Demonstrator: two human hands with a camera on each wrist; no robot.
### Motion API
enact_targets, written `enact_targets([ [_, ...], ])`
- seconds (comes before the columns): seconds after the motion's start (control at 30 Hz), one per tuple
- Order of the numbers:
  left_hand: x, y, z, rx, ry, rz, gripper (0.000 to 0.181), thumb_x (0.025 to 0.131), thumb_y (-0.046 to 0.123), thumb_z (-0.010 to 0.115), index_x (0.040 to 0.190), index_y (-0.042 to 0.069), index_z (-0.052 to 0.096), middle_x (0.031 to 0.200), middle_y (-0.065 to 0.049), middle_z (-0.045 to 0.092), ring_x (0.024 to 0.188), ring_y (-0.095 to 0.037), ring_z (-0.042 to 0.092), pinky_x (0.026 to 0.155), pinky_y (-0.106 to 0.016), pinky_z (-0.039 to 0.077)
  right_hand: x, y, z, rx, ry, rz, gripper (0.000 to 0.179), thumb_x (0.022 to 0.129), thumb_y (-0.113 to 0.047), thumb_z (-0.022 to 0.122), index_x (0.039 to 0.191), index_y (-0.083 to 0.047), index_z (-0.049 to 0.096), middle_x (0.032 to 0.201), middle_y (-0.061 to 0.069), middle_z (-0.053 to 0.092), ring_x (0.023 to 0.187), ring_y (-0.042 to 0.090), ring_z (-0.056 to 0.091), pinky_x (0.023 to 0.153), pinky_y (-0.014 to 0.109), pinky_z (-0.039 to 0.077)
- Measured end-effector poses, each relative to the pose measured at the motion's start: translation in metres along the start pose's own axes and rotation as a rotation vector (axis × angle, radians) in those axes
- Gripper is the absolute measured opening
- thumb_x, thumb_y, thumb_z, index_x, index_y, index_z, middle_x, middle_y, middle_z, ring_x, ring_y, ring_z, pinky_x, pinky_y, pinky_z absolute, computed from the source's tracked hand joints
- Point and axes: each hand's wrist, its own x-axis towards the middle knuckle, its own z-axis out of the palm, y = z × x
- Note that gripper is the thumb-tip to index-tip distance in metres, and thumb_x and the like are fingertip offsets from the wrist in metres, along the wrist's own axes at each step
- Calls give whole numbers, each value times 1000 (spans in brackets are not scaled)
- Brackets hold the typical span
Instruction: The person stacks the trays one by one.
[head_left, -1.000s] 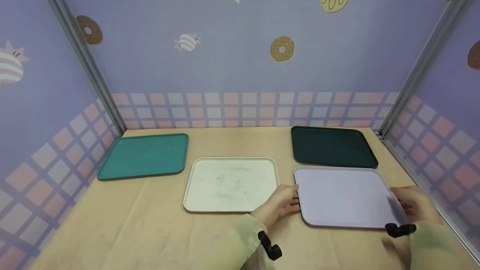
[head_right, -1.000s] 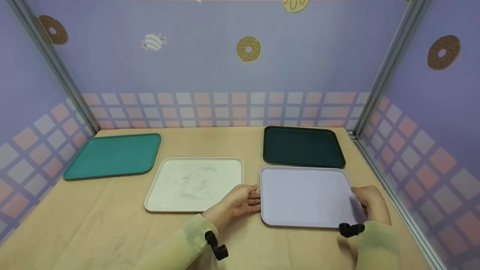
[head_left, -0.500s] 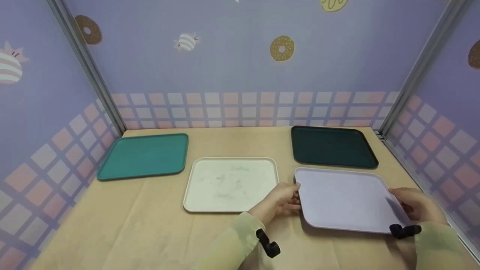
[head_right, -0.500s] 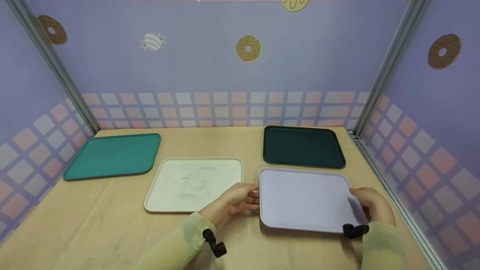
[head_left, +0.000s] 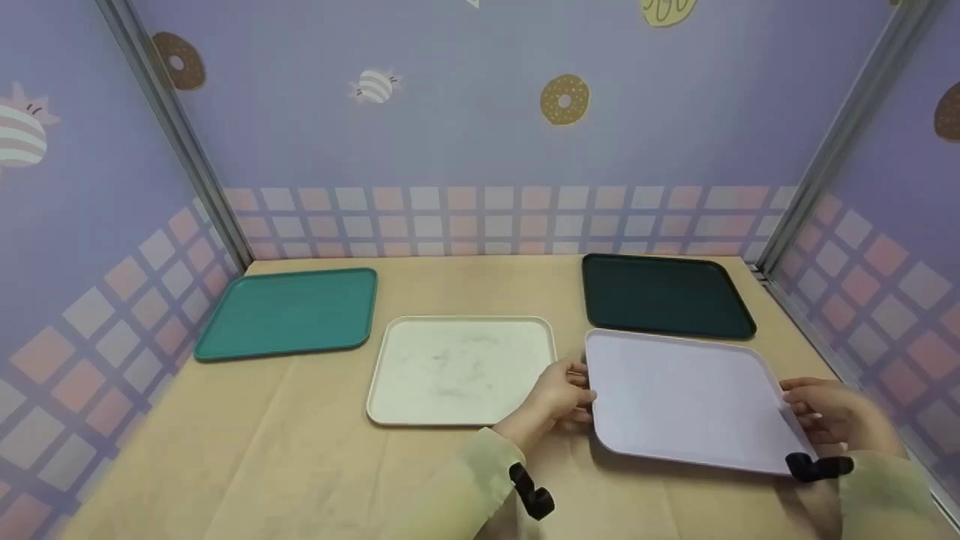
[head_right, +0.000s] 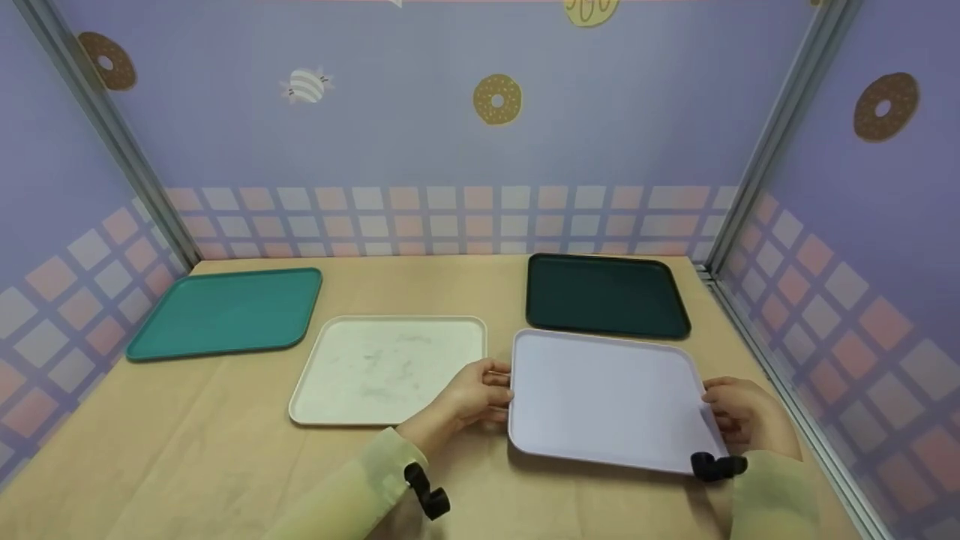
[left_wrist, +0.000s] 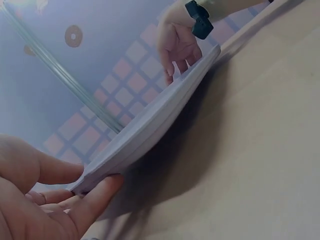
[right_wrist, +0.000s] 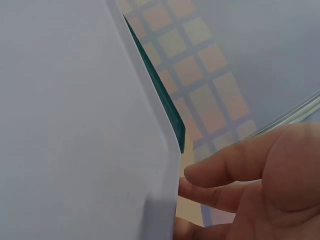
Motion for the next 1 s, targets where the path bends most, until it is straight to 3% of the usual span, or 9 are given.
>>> enact_targets([
  [0.23,2,-1,-17,-59,13,-27,49,88,-15,65,132,5,59,117,-9,67,72,-18,66,53,-27,58,6,1,2,29,-77,-68,49,96,-4,57,144,-10,49,90,-3,60,79,14,62,78,32,57],
  [0.4,0,-2,-31,-49,32,-45,54,90,-11,68,139,10,59,125,-7,69,72,-15,66,51,-23,56,8,3,2,89,-169,-124,44,97,0,59,128,-30,60,97,-4,65,83,12,66,78,31,59],
  [0.5,-1,-4,-40,-60,27,-44,56,91,-8,67,143,10,57,132,-9,68,78,-15,68,54,-23,57,9,1,4,126,-236,-159,42,97,0,62,119,-36,62,102,-5,68,89,12,69,82,30,60],
  [0.73,-2,-7,-61,-135,7,-32,57,92,-6,68,145,9,56,133,-12,68,87,-16,71,57,-23,59,7,-9,17,268,-312,-194,37,99,-1,64,108,-37,68,104,-4,73,92,13,73,88,30,62],
  [1.0,-5,-4,-85,-179,-1,-30,56,94,-6,66,147,8,54,136,-13,67,80,-14,68,55,-23,58,6,-22,35,349,-383,-255,38,101,2,58,112,-34,67,106,-3,75,95,13,75,88,30,62],
])
